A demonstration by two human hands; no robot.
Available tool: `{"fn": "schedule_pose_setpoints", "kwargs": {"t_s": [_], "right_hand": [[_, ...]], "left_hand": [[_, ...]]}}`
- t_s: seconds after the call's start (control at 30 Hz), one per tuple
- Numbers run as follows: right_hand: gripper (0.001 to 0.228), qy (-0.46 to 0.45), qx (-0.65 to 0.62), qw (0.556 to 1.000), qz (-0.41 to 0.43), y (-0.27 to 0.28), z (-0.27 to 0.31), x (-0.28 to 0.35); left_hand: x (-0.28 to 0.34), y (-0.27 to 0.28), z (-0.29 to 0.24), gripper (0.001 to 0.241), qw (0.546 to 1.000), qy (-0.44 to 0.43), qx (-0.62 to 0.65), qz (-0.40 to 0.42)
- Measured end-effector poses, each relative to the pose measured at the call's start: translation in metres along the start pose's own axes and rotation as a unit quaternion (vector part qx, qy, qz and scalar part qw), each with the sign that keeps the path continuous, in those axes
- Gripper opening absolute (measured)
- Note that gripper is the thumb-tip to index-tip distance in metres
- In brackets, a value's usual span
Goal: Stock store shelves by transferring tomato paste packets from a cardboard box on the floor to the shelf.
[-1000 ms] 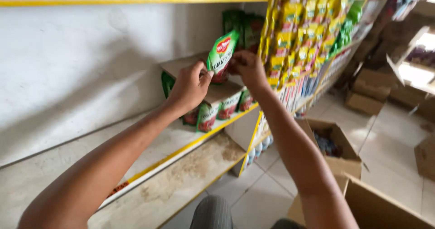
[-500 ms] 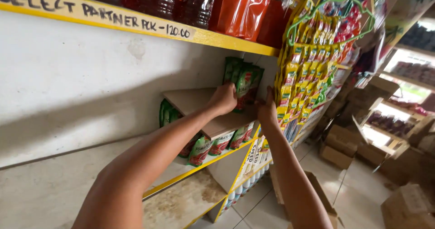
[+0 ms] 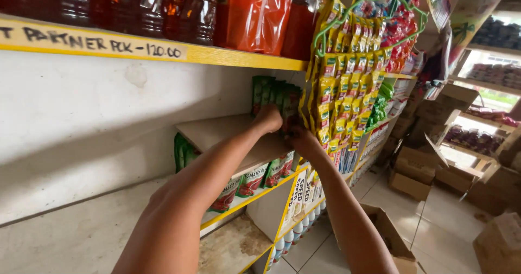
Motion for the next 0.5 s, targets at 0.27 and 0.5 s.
{"fn": "schedule_pose_setpoints", "kwargs": {"t_s": [0.27,0.5], "right_hand": [[0.042,0.063,0.061,0.996,0.011,0.014,0.034,0.031],[0.042,0.0,0.182,0.982,0.054,0.013,0.049,0.039]], "left_hand": [[-0.022,-0.026,-0.011,0.028,0.988,-0.111,-0.105,0.02],[-0.014,-0.033,-0.01,0.035,0.979,-0.2,0.028,-0.033]]}}
Point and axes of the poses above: each hand's wrist, its own x-axis away from the middle knuckle, its own y-axis out of the back of the hand, z = x × y, the point moved 5 cm from there along -x, towards the middle knuckle, and after that the axes turned 9 degrees about -z, right-handed, at the moved point
